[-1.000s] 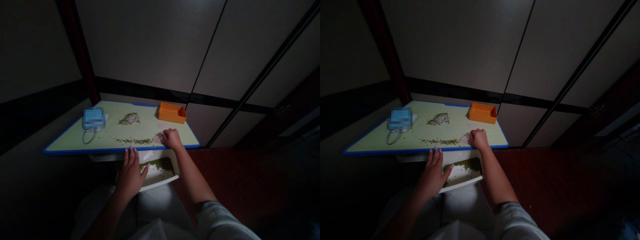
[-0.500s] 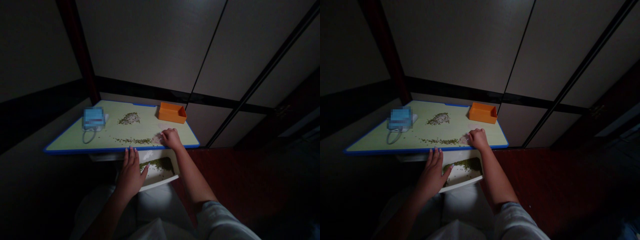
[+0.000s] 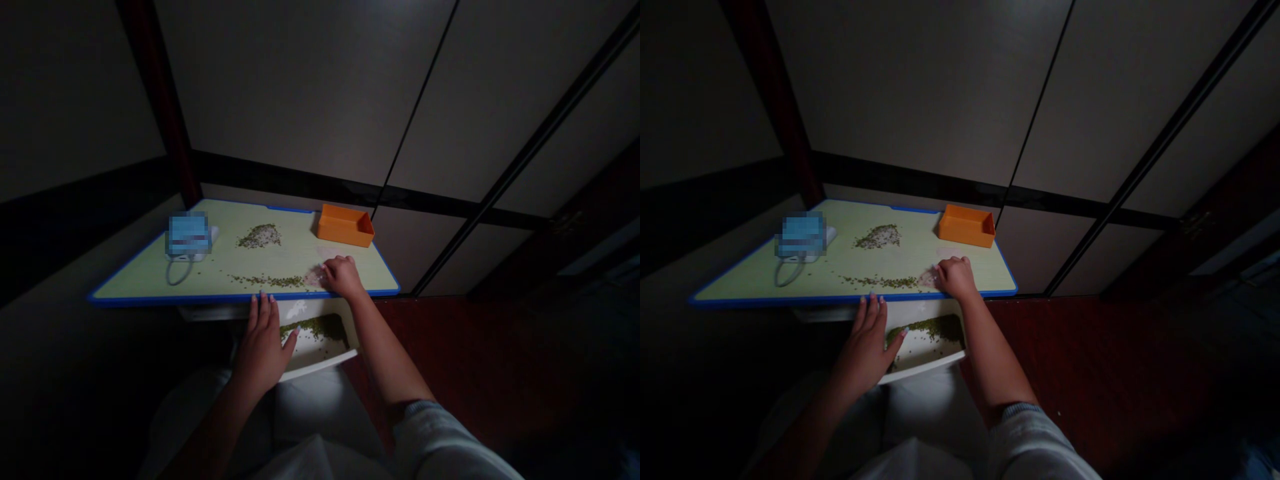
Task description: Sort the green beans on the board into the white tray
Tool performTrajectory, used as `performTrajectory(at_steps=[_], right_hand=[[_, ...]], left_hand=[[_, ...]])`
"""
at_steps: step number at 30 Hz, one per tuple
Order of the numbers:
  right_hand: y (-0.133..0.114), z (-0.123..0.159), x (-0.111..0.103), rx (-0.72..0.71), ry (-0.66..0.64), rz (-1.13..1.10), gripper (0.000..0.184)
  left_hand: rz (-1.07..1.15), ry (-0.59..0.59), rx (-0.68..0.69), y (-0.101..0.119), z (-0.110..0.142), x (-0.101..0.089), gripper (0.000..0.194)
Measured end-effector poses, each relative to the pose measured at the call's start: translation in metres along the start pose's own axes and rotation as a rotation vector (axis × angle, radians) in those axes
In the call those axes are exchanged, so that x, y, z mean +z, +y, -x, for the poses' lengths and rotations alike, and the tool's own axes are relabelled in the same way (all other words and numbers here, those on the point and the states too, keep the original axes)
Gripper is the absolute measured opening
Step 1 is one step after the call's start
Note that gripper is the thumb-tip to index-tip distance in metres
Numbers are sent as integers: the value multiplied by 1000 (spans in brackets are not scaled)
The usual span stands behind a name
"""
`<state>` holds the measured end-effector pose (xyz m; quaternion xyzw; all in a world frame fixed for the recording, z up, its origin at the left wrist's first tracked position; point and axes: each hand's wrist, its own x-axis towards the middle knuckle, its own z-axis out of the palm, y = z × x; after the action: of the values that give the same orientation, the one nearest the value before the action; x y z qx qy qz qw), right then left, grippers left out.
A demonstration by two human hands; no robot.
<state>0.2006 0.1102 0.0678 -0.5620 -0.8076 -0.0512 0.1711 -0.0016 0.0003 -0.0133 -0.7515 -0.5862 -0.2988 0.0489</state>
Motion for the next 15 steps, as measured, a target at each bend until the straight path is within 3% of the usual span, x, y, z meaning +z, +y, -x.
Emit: performTrajectory(at_steps=[15], right_hand=[[-6,-6,3,-2,0,37,31]], left_hand=[[35,8,-8,1,0,-1,74]])
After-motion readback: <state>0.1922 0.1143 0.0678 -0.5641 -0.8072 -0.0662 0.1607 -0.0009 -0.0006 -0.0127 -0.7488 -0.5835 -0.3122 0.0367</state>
